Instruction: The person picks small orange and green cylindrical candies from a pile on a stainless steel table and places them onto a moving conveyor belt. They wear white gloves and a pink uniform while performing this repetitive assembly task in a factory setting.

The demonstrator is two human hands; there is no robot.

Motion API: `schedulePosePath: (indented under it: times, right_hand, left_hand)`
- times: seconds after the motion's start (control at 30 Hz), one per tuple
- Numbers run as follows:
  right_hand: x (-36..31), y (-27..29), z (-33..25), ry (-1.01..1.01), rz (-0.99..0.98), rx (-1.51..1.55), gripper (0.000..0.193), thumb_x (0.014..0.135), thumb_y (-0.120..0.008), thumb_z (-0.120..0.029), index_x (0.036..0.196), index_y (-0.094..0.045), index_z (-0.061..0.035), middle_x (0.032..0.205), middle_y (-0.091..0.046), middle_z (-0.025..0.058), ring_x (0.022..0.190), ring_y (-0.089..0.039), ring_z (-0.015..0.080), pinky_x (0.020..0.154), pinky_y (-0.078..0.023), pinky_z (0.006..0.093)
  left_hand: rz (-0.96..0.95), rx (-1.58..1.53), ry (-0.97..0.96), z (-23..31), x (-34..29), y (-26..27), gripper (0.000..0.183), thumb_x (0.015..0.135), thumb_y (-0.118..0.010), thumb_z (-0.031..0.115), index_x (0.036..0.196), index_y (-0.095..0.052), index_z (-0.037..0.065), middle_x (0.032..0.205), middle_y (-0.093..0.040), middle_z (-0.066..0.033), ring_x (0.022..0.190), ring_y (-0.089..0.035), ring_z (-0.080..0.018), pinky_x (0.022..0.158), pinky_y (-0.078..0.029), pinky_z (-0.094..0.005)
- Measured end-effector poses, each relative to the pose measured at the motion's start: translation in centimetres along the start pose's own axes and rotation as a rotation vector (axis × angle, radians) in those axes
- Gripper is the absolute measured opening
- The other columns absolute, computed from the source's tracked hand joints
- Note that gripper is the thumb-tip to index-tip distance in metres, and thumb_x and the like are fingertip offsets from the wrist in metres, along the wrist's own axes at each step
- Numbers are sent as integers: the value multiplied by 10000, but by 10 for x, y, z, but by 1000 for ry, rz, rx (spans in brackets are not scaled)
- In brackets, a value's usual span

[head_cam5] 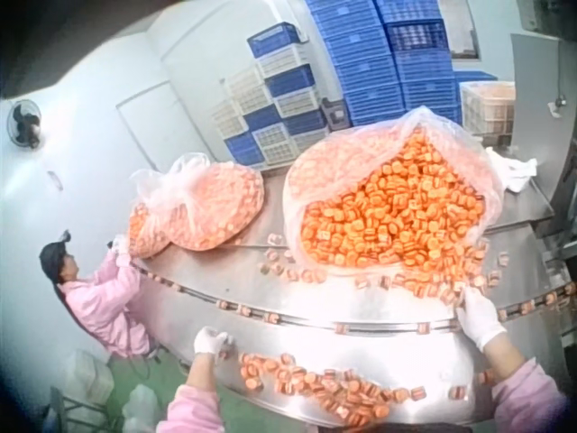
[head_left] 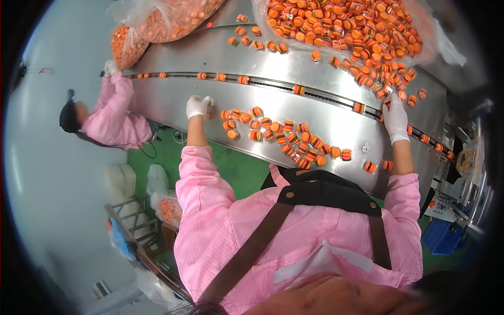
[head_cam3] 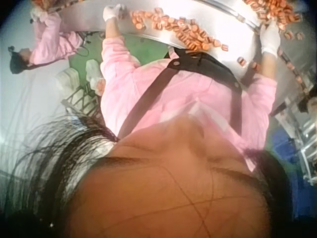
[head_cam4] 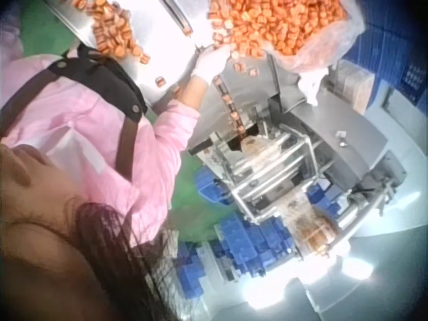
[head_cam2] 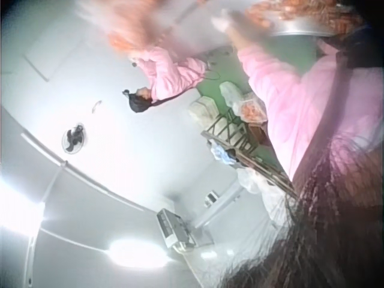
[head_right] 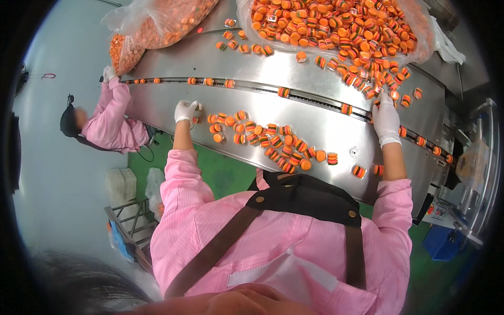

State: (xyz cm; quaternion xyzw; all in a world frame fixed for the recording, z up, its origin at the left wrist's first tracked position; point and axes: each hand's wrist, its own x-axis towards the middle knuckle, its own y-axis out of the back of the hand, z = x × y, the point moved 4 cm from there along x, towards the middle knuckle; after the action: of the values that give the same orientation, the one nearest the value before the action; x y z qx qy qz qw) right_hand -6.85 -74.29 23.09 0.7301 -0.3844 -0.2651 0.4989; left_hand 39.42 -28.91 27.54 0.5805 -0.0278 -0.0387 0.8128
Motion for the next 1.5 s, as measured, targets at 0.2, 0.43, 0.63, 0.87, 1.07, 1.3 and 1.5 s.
schedulePosePath:
  times: [0.2,0.43,0.63,0.87,1.07,1.3,1.5]
  right_hand:
    - [-23,26,-21,201,122,288,271,819,-612,-113,1078,-559,-58,939,-615,173,837,-604,354,775,-486,456]
    - [-33,10,-34,347,-100,124,319,775,-644,-79,1086,-576,-53,907,-609,156,916,-564,346,835,-464,429]
    - [-33,8,-29,427,-77,154,343,763,-685,-101,1076,-558,-39,953,-606,149,947,-553,341,861,-450,426]
    - [-56,14,-29,382,39,193,325,780,-683,-123,1065,-555,-33,1126,-582,160,1056,-536,348,933,-437,414]
    - [-87,9,-38,370,-26,360,303,799,-656,-93,1073,-549,-19,1125,-579,175,1086,-534,358,962,-427,407]
    - [-110,10,-42,291,-77,466,252,807,-651,-66,1033,-565,6,1109,-594,176,1063,-556,345,945,-439,395]
    - [-115,6,-41,259,-96,509,235,818,-646,-62,1027,-568,12,1111,-597,171,1048,-561,332,925,-448,381]
  left_hand:
    - [-84,41,-250,28,-33,1,448,782,-723,324,1071,-624,-4,999,-675,-181,922,-660,-300,840,-506,-371]
    - [-315,131,-225,18,-65,-32,505,808,-729,360,1112,-590,-19,936,-683,-151,900,-666,-265,816,-513,-355]
    - [-320,42,-183,6,-57,-44,513,801,-744,334,1122,-581,-31,1023,-671,-158,942,-660,-249,829,-516,-344]
    - [-161,-54,-272,17,-56,-46,410,784,-753,210,1089,-596,-14,1017,-676,-156,936,-663,-258,831,-514,-354]
    - [-167,-41,-429,50,-26,-47,251,738,-725,148,959,-648,58,934,-668,-181,910,-636,-357,806,-505,-409]
    - [-317,-158,-500,80,23,-81,388,854,-607,64,1242,-617,74,989,-669,-115,956,-631,-233,897,-478,-316]
    - [-593,-153,-313,108,41,-122,181,850,-601,91,992,-670,2,926,-691,-91,783,-643,-143,726,-511,-288]
